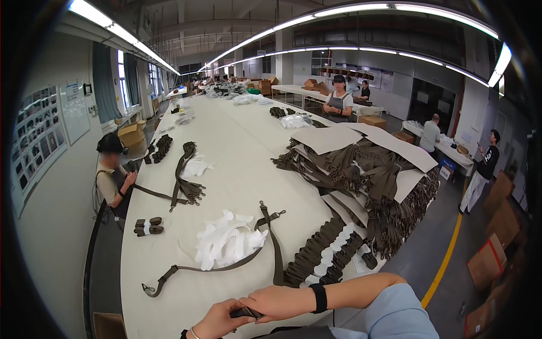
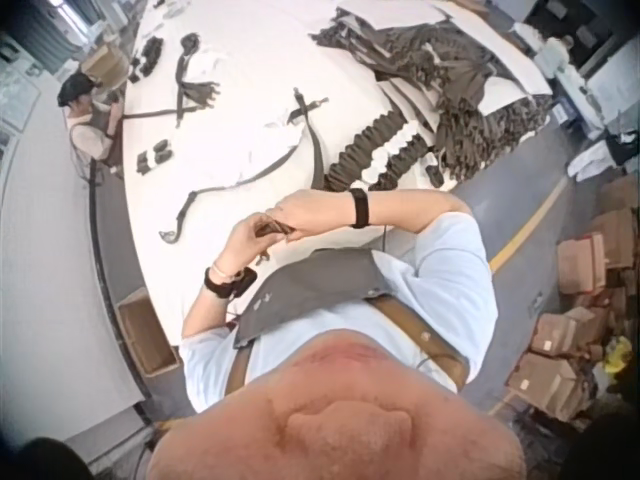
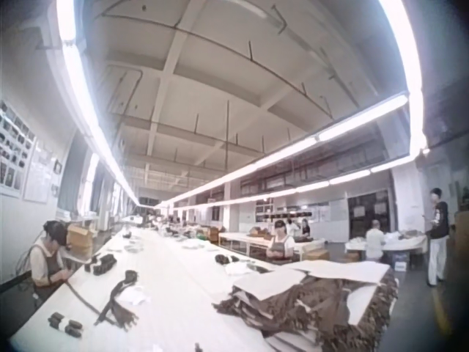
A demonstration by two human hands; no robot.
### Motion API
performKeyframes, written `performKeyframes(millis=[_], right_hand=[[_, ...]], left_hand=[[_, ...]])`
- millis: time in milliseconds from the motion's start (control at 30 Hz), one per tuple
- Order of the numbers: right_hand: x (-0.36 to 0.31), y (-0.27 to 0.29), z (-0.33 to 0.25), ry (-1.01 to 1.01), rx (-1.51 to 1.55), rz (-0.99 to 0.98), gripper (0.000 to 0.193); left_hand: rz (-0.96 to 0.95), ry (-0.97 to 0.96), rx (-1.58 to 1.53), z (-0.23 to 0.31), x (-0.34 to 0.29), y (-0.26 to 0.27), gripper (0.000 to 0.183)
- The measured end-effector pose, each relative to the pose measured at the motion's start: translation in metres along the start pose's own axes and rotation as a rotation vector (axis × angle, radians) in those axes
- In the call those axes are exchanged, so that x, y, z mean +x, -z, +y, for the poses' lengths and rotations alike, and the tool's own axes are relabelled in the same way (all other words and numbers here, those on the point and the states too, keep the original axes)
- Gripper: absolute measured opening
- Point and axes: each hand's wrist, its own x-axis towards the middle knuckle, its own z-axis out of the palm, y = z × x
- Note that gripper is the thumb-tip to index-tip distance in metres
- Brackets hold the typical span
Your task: The person assembles dark-colored fabric straps by inserting white plastic inserts into the strap ends. They handle the straps one at a time, folding them and placing the inserts before stacking the finished units on the table.
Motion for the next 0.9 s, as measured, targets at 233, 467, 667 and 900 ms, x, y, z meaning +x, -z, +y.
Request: performKeyframes(millis=[233,467,667,900], right_hand=[[-0.016,0.011,0.0,0.021,0.043,0.071,0.035],[-0.018,0.017,0.004,0.114,0.439,0.091,0.041],[-0.015,0.012,0.015,0.168,0.367,0.125,0.043],[-0.015,0.0,0.015,0.182,0.027,0.145,0.048]], left_hand=[[-0.305,0.162,-0.154,0.001,0.004,0.011,0.027],[-0.308,-0.145,-0.455,0.012,-0.008,0.007,0.027],[-0.287,-0.244,-0.33,0.008,-0.008,0.011,0.026],[-0.217,-0.148,-0.429,0.008,-0.025,0.007,0.026]])
